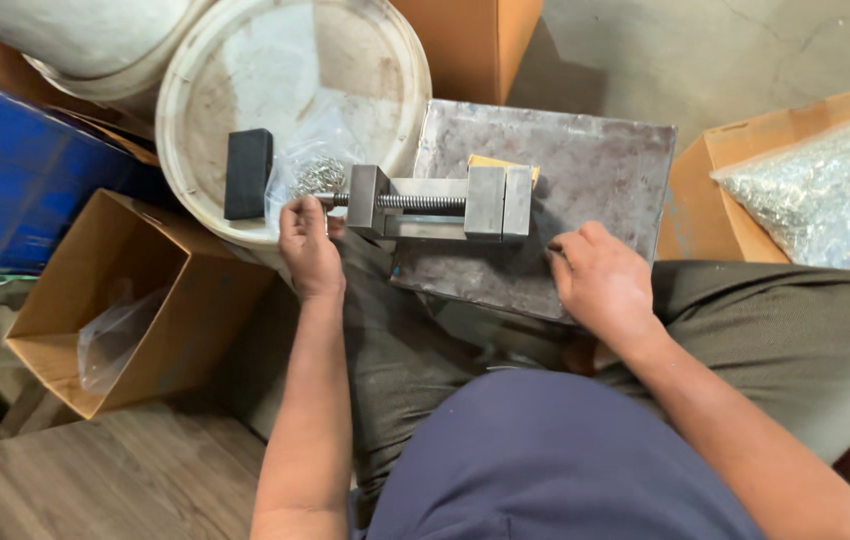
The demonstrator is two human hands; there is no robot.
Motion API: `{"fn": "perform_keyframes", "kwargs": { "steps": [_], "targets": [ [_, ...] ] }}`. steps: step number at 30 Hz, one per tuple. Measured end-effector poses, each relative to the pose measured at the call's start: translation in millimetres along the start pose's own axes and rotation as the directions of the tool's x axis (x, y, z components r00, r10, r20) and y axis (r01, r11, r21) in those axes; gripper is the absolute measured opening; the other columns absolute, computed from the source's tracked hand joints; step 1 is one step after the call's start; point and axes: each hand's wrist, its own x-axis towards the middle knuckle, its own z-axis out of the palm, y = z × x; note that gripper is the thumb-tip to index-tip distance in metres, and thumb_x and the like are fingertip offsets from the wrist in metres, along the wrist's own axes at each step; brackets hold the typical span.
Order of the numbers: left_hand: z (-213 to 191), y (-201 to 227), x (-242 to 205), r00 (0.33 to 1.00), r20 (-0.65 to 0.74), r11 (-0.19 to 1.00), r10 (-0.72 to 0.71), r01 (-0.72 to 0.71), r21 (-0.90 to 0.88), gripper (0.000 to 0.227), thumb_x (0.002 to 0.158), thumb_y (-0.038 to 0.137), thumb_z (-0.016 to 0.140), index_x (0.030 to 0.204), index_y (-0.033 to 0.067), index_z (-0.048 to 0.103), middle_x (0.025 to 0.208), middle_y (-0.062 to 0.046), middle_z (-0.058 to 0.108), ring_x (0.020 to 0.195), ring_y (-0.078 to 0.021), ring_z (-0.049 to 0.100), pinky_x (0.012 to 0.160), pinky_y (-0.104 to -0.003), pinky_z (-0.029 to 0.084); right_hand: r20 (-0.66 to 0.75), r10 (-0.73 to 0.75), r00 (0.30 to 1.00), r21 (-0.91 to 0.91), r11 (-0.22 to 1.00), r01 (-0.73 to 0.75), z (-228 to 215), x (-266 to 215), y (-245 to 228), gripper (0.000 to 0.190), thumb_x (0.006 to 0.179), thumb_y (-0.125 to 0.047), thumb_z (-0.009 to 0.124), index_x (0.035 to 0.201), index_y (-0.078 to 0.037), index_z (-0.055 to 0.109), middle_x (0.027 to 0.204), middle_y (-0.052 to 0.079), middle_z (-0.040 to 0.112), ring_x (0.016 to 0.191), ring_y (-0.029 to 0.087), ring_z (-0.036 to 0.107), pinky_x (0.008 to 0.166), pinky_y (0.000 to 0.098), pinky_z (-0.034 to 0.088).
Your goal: The person sits cross-legged and uses a bench vise to bend small metal wires. They place a wire into the vise jaws, tighten the screw to bend it, and then remove the bent piece. This process is repeated with several wires from a plastic bag.
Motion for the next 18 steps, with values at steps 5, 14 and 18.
{"fn": "perform_keyframes", "kwargs": {
  "steps": [5,14,18],
  "targets": [
    [-4.2,6.8,-1.8,0.996,0.028,0.997,-0.084,0.083,0.006,0.017,0.108,0.020,0.061,0.109,0.0032,0.064,0.093,-0.004,0.069,0.072,-0.0107,0.062,0.065,-0.026,0.052,0.016,-0.009,1.000,0.001,1.000,0.009,-4.7,-0.7,2.8,0.008,0.092,-0.021,0.070,0.094,-0.013,0.070,0.091,0.009,0.062,0.078,0.032,0.066,0.065,0.0441,0.052],
    [-10.9,46.9,-0.9,0.953,0.139,0.944,-0.270,0.234,0.231,0.028,0.097,0.002,0.063,0.126,0.0019,0.065,0.104,-0.005,0.071,0.079,-0.0122,0.069,0.067,-0.027,0.056,-0.044,0.011,0.999,0.181,0.983,-0.003,-6.2,-7.7,21.7,0.009,0.094,-0.022,0.069,0.094,-0.013,0.069,0.090,0.008,0.065,0.075,0.034,0.066,0.065,0.0448,0.052],
    [-4.9,59.0,2.2,0.941,0.077,0.892,-0.330,0.284,0.353,0.042,0.091,0.000,0.063,0.132,0.0101,0.058,0.099,-0.004,0.072,0.075,-0.0129,0.069,0.060,-0.029,0.053,-0.051,0.046,0.998,0.264,0.964,-0.031,-8.8,-5.9,23.9,0.012,0.095,-0.023,0.069,0.093,-0.012,0.068,0.090,0.008,0.067,0.077,0.035,0.067,0.065,0.0460,0.052]
  ]
}}
